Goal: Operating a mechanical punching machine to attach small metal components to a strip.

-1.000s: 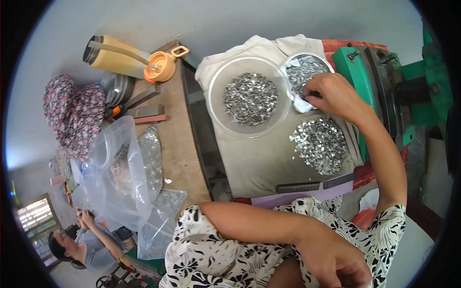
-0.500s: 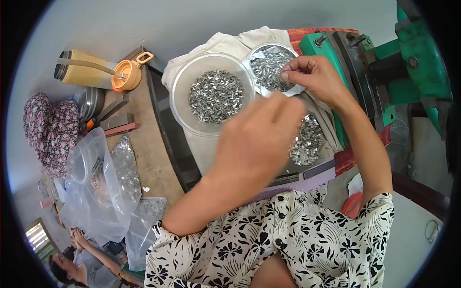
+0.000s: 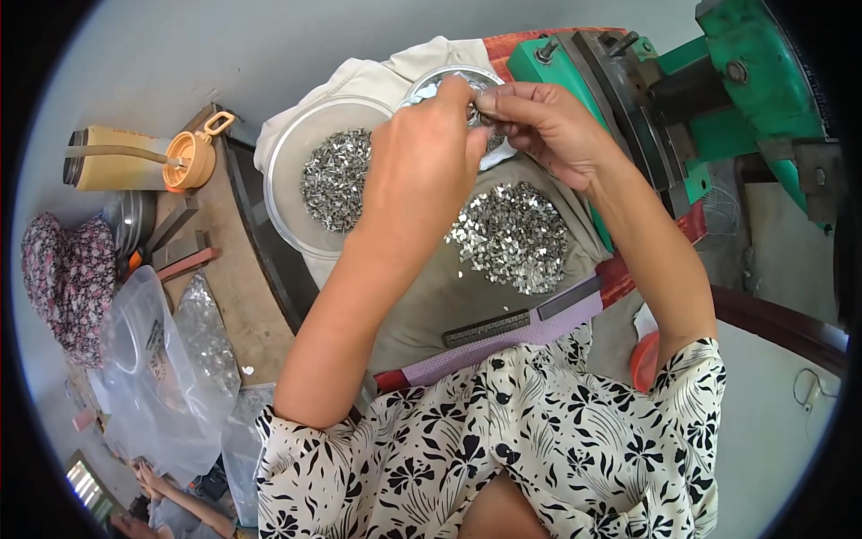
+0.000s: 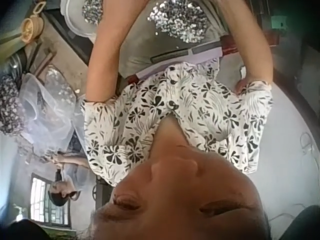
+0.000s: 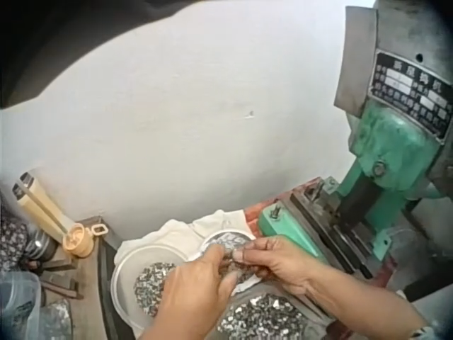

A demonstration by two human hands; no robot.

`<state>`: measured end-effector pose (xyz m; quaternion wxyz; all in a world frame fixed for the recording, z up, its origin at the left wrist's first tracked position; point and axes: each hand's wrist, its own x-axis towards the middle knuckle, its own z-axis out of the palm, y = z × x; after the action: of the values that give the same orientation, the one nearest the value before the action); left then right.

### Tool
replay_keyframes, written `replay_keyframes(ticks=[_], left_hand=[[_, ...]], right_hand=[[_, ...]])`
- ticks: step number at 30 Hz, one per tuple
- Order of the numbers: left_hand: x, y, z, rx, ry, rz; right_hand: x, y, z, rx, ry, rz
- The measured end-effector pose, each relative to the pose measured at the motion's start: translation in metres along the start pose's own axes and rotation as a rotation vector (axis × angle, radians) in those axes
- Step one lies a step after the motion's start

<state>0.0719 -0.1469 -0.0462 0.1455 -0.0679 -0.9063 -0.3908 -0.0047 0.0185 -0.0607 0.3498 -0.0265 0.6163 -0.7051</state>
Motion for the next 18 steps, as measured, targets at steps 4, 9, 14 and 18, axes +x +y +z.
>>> replay_keyframes(ticks=[4, 9, 14, 18], left_hand=[[0.008, -0.006, 0.003, -0.161, 0.025, -0.104], [0.009, -0.009, 0.006, -0.197, 0.038, -0.177], [0.009, -0.003, 0.004, -0.133, 0.031, -0.193], [0.012, 0.001, 0.003, -0.049, -0.035, -0.232]], right_hand=[[-0.001, 0.003, -0.001, 0.081, -0.009, 0.014], [-0.006, 0.008, 0.012, 0.044, 0.127, -0.063], [-0.011, 0.014, 0.022, -0.031, 0.229, -0.135], [-0.014, 0.018, 0.020, -0.054, 0.226, -0.139]])
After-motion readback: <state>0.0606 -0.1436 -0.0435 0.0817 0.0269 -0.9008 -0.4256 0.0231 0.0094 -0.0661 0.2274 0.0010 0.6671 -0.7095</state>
